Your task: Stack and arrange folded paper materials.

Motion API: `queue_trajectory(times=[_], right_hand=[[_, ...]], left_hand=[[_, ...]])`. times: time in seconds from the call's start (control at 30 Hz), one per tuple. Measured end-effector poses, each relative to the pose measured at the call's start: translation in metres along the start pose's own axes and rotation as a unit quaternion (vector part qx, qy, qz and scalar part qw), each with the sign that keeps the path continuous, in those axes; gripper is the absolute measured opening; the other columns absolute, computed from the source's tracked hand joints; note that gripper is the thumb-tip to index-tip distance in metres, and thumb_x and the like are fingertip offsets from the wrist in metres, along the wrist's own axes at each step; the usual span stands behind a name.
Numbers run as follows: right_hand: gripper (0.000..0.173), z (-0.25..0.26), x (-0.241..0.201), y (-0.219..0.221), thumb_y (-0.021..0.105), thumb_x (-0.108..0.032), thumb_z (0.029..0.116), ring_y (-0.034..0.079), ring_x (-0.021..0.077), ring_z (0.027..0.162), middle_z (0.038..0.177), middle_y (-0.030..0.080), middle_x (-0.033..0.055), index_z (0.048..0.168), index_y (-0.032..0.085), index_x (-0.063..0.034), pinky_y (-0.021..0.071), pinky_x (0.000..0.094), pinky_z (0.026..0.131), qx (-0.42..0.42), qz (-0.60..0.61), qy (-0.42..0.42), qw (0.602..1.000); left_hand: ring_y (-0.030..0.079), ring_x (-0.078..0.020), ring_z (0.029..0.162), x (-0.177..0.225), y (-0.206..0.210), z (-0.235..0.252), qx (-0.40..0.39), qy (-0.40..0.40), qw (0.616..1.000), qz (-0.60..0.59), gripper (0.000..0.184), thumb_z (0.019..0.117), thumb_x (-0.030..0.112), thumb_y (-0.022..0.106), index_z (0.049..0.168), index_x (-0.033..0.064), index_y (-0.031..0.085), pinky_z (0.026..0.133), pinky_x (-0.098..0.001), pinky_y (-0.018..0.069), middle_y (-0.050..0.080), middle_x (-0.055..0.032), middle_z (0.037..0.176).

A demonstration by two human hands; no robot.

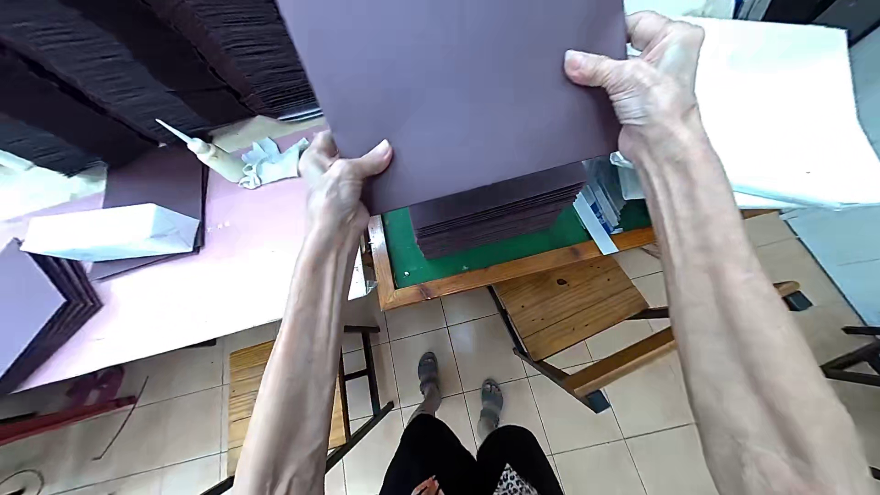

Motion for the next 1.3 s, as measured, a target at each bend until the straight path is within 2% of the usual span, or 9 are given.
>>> queue_trajectory(times=[0.2, 0.27, 0.33, 0.43, 0.6, 0.77, 0.93, 1.2, 1.3], right_hand=[[0.023, 0.033, 0.102, -0.009, 0.078, -0.008, 0.0857, 0.07, 0.0027, 0.071, 0.084, 0.07, -0.0037, 0.104, 0.064, -0.0058, 0.0608, 0.0215, 0.068, -0.018, -0.07, 0.122, 0.99], [0.028, 0.033, 0.134, -0.008, 0.077, -0.02, 0.0899, 0.068, 0.0045, 0.074, 0.089, 0.069, 0.0003, 0.106, 0.063, -0.0026, 0.0591, 0.0253, 0.073, -0.063, -0.157, 0.152, 0.974], [0.04, 0.031, 0.151, -0.008, 0.072, -0.034, 0.0954, 0.064, 0.0083, 0.079, 0.095, 0.066, 0.0068, 0.111, 0.063, 0.0015, 0.0546, 0.0319, 0.078, -0.123, -0.24, 0.15, 0.951], [0.047, 0.028, 0.155, -0.009, 0.066, -0.043, 0.0982, 0.063, 0.0075, 0.082, 0.098, 0.065, 0.0068, 0.117, 0.062, -0.0001, 0.0535, 0.0324, 0.081, -0.158, -0.278, 0.136, 0.938], [0.047, 0.024, 0.151, -0.007, 0.063, -0.042, 0.1002, 0.06, 0.005, 0.079, 0.096, 0.063, 0.0066, 0.117, 0.061, 0.0012, 0.0511, 0.0286, 0.079, -0.168, -0.285, 0.107, 0.937], [0.04, 0.022, 0.156, -0.009, 0.064, -0.041, 0.0998, 0.06, -0.0034, 0.074, 0.092, 0.063, -0.0015, 0.117, 0.062, -0.0045, 0.052, 0.0195, 0.074, -0.164, -0.265, 0.124, 0.942], [0.043, 0.023, 0.156, -0.008, 0.064, -0.041, 0.1001, 0.061, 0.0002, 0.08, 0.098, 0.065, 0.0016, 0.122, 0.062, -0.0046, 0.0513, 0.025, 0.08, -0.173, -0.282, 0.114, 0.937], [0.046, 0.022, 0.156, -0.002, 0.068, -0.037, 0.0979, 0.061, -0.0014, 0.084, 0.104, 0.067, 0.0036, 0.126, 0.06, -0.0017, 0.0503, 0.0209, 0.082, -0.153, -0.263, 0.11, 0.946], [0.039, 0.024, 0.16, -0.003, 0.071, -0.032, 0.0965, 0.061, -0.005, 0.077, 0.095, 0.066, -0.0021, 0.12, 0.063, -0.0031, 0.0513, 0.0168, 0.076, -0.143, -0.235, 0.116, 0.954]], left_hand=[[0.069, -0.0085, 0.074, -0.085, 0.032, 0.029, 0.01, -0.156, 0.987, 0.041, 0.013, 0.0991, 0.008, 0.061, 0.111, 0.0038, 0.058, 0.069, -0.0265, 0.0602, 0.068, -0.0031, 0.086], [0.067, -0.0106, 0.082, -0.111, 0.029, 0.032, 0.011, -0.195, 0.978, 0.068, 0.025, 0.1045, 0.018, 0.055, 0.123, 0.0017, 0.054, 0.075, -0.0291, 0.0584, 0.065, -0.0065, 0.096], [0.067, -0.0122, 0.088, -0.121, 0.024, 0.033, 0.013, -0.216, 0.972, 0.086, 0.028, 0.1084, 0.026, 0.047, 0.127, 0.0045, 0.052, 0.078, -0.0315, 0.0582, 0.064, -0.0072, 0.102], [0.068, -0.0146, 0.093, -0.123, 0.02, 0.027, 0.029, -0.244, 0.966, 0.084, 0.033, 0.1094, 0.031, 0.043, 0.131, 0.0083, 0.051, 0.079, -0.0339, 0.0586, 0.065, -0.0073, 0.107], [0.069, -0.0087, 0.081, -0.129, 0.017, 0.024, 0.025, -0.226, 0.973, 0.046, 0.015, 0.1062, 0.022, 0.044, 0.111, 0.0137, 0.055, 0.07, -0.0283, 0.0591, 0.066, -0.0007, 0.091], [0.069, -0.0071, 0.072, -0.138, 0.016, 0.019, 0.023, -0.199, 0.979, 0.029, 0.015, 0.1039, 0.018, 0.041, 0.099, 0.0147, 0.055, 0.064, -0.0266, 0.0592, 0.067, 0.0018, 0.08], [0.069, -0.0073, 0.072, -0.14, 0.016, 0.017, 0.027, -0.175, 0.984, 0.024, 0.017, 0.106, 0.019, 0.04, 0.1, 0.0139, 0.055, 0.065, -0.0272, 0.0595, 0.067, 0.0016, 0.08], [0.069, -0.0068, 0.079, -0.142, 0.016, 0.016, 0.02, -0.153, 0.988, 0.018, 0.014, 0.1084, 0.02, 0.04, 0.106, 0.0149, 0.053, 0.071, -0.0264, 0.0592, 0.066, 0.0018, 0.087], [0.069, -0.0064, 0.076, -0.141, 0.016, 0.016, 0.019, -0.145, 0.989, 0.019, 0.015, 0.1075, 0.018, 0.039, 0.103, 0.0152, 0.053, 0.068, -0.0264, 0.0594, 0.067, 0.0024, 0.084]])
Point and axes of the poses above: each hand's wrist, its own z-axis towards the middle knuckle, its own y-axis out of the palm, x = y × z, the point moved 7 cm from there along z, towards the middle knuckle
